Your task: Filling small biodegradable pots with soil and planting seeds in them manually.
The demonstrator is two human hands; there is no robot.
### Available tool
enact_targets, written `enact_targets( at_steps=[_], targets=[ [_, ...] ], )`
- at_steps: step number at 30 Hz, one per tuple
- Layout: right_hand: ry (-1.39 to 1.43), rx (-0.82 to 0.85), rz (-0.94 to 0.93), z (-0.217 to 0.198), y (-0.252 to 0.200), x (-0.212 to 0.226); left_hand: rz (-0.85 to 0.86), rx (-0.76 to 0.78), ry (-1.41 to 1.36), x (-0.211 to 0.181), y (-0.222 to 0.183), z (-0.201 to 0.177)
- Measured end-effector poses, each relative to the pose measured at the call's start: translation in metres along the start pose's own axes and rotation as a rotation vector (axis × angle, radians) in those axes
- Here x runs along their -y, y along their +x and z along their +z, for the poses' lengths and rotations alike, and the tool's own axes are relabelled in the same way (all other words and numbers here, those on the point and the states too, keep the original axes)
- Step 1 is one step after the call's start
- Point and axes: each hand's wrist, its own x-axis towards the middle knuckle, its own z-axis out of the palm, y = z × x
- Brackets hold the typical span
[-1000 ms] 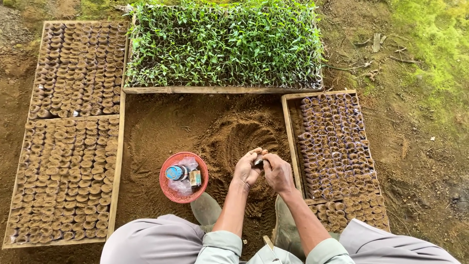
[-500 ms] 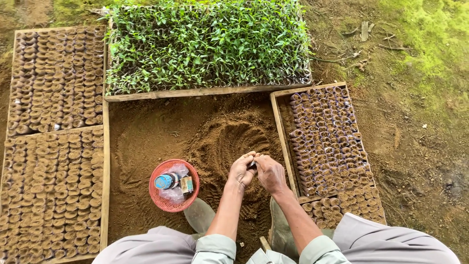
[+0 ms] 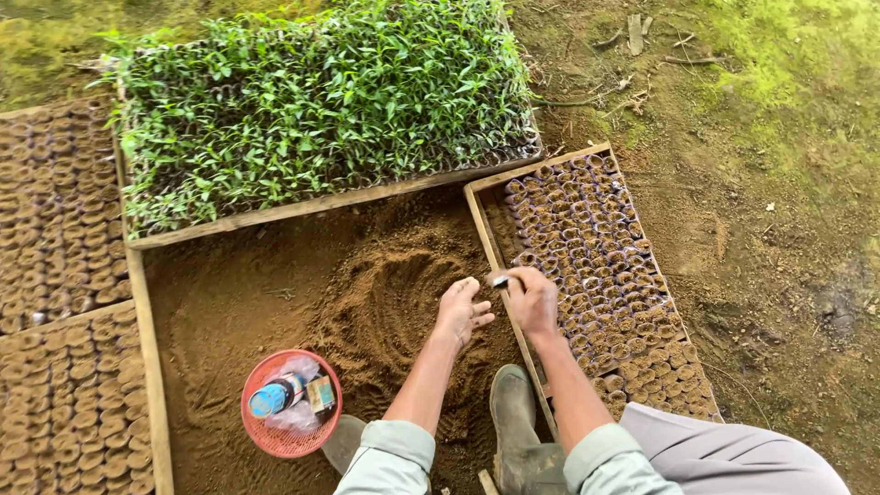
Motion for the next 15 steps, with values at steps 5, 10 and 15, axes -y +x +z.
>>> enact_targets(
  at_steps=[5,10,15],
  targets=[
    [-0.17,0.032,0.03,-0.001,0.068,-0.077,0.148,-0.103,0.419,-0.014,0.022,0.032],
    [-0.251,0.205,0.172,0.015,0.098,-0.148,0.353,-0.048,0.852,-0.023,0.053,0.051],
    [-0.289,0.429,0.28,0.005,0.107,-0.134,0.373,0.096,0.951,-0.021,0.081,0.069]
  ],
)
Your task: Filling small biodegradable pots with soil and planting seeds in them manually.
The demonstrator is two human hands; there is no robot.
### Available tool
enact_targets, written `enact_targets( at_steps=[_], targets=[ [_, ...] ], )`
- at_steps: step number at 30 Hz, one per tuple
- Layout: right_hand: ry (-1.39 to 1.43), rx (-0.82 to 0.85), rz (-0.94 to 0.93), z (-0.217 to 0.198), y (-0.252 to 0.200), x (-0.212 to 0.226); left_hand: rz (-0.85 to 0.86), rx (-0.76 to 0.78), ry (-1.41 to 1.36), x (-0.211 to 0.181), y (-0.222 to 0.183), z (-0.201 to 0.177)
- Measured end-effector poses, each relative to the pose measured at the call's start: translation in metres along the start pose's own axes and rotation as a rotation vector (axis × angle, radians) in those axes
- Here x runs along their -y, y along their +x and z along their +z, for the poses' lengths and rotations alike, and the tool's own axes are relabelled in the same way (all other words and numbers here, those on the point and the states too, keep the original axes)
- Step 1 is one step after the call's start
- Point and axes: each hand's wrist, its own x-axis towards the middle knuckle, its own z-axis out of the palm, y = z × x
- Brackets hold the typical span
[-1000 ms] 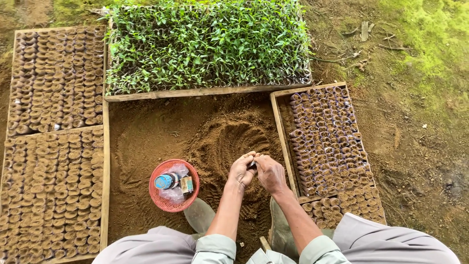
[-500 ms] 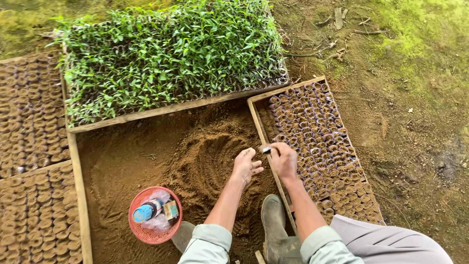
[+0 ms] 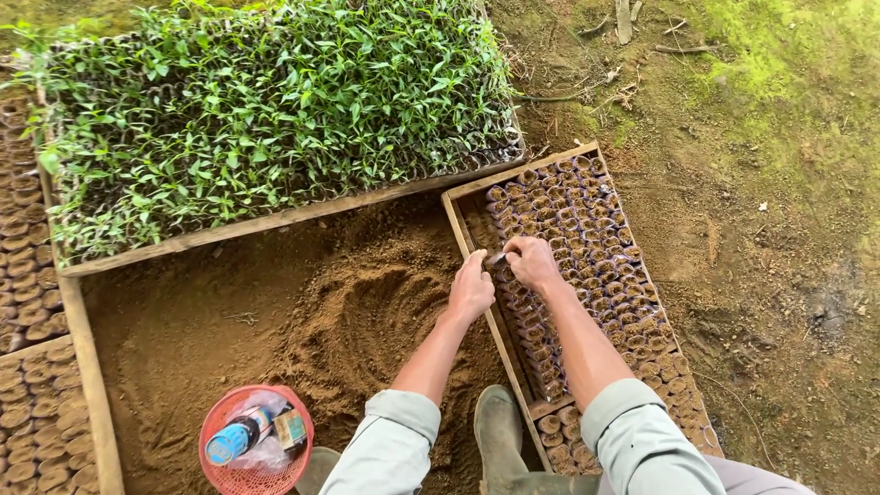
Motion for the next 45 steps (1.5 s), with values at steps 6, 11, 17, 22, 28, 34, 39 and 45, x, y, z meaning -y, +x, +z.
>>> enact_targets(
  at_steps=[6,11,17,22,28,34,39,45],
  targets=[
    [-0.08,0.07,0.047,0.002,0.011,-0.009,-0.06,0.171,0.233,-0.02,-0.007,-0.001],
    [-0.125,0.101,0.043,0.014,0.02,-0.028,-0.042,0.229,0.326,-0.001,0.015,0.009],
    [-0.14,0.11,0.055,0.017,0.017,-0.033,-0.016,0.223,0.389,0.017,0.029,0.019],
    [-0.173,0.05,-0.016,0.03,0.018,-0.049,-0.022,0.253,0.425,-0.023,0.004,0.002],
    [-0.16,-0.004,-0.067,0.041,0.018,-0.068,-0.05,0.264,0.363,-0.049,-0.022,-0.01],
    [-0.136,-0.063,-0.034,0.03,-0.004,-0.05,-0.059,0.152,0.321,-0.054,-0.058,-0.026],
    [0.078,-0.27,0.066,0.03,-0.055,-0.008,0.016,0.059,0.195,-0.019,-0.081,-0.023],
    [0.0,-0.323,0.008,0.039,-0.034,0.0,0.062,-0.057,0.163,-0.005,-0.136,-0.054]
  ],
)
